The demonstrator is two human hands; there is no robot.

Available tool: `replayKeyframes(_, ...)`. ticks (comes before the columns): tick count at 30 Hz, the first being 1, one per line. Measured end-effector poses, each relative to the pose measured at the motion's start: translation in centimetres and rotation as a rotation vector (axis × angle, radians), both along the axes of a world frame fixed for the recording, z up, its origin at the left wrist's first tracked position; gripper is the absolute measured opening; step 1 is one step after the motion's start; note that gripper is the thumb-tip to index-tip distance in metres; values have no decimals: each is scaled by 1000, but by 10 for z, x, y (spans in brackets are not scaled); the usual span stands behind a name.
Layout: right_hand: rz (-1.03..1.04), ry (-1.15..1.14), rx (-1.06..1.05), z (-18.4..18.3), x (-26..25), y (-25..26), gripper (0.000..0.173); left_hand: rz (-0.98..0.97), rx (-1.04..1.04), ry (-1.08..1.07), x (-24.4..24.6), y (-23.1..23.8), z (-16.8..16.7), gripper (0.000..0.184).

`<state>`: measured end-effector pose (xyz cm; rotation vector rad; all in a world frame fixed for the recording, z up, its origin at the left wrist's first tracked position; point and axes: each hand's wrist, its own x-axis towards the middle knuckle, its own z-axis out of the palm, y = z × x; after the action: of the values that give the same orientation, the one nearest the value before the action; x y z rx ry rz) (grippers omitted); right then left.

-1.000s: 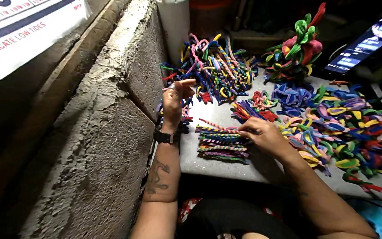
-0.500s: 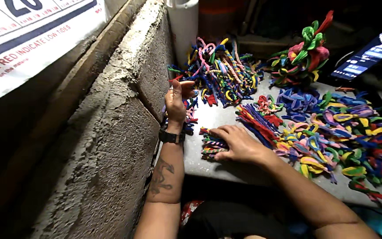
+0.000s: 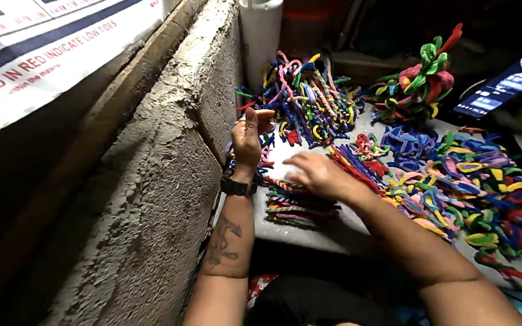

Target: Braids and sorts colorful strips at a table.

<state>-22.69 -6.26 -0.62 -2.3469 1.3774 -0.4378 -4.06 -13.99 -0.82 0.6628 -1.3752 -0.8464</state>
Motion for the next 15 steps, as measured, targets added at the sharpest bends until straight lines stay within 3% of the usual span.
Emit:
replayKeyframes(3, -270, 143, -16, 3, -6, -48, 28, 22, 33, -2, -2, 0, -1, 56)
replayKeyframes(5, -435, 264, 85, 3, -1, -66, 33, 49, 75, -20, -3, 0, -1, 55)
replayKeyframes(8, -508, 389, 199, 7, 13, -72, 29, 61, 159, -41, -5, -2, -2, 51)
replayKeyframes(13, -526, 252, 192, 27, 0, -64, 28, -15, 290, -334, -10, -6, -6, 34)
replayKeyframes(15, -526, 156, 108, 36, -9, -50, 28, -16, 251, -461, -13, -4, -9, 28)
